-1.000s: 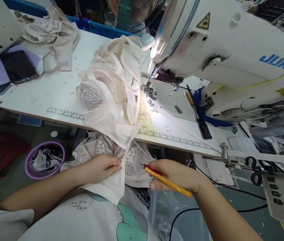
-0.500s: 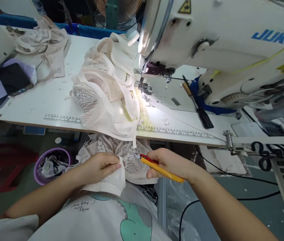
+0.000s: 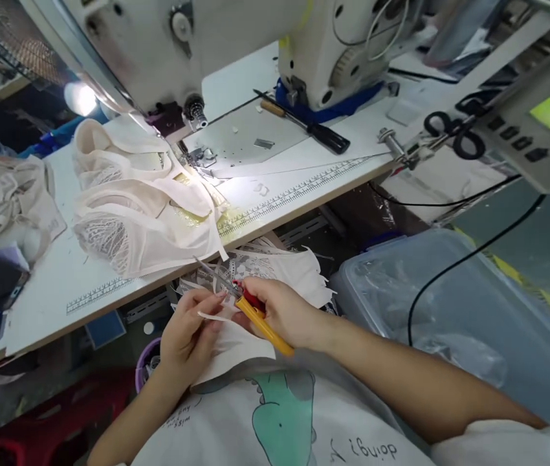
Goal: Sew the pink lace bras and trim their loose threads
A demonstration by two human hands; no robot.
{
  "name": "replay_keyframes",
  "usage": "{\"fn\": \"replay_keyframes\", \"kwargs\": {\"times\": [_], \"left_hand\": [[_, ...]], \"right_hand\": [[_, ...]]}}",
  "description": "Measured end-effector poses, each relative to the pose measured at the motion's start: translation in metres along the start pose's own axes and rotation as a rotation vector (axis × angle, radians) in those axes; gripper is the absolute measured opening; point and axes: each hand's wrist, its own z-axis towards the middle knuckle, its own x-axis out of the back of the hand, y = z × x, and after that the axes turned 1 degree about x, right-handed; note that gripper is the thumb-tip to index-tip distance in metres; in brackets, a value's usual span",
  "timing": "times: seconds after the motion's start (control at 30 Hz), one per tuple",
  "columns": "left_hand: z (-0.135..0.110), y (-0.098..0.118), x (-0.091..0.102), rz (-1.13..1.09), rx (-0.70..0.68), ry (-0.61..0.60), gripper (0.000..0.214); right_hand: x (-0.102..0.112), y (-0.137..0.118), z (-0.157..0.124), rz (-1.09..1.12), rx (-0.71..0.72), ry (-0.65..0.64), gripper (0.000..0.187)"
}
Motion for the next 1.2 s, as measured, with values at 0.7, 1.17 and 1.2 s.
{"fn": "replay_keyframes", "kwargs": {"times": [0.7,1.17,1.2], "left_hand": [[-0.001,0.018,-0.001,-0.004,0.187,-0.100,0.011],[0.005,0.011,-0.012,-0.516,0.815,0.295,0.029],[0.005,0.011,-0.013,-0.556,0.833,0.296,0.030]], "right_hand": [[0.020,0.006,0.002,-0.531,-0.242,-0.040,0.020],[0.018,0.034,-0.032,0.062,-0.101,0.124,0.029],[0.018,0.037,-0.033,0.069,-0.074,0.155,0.027]]}}
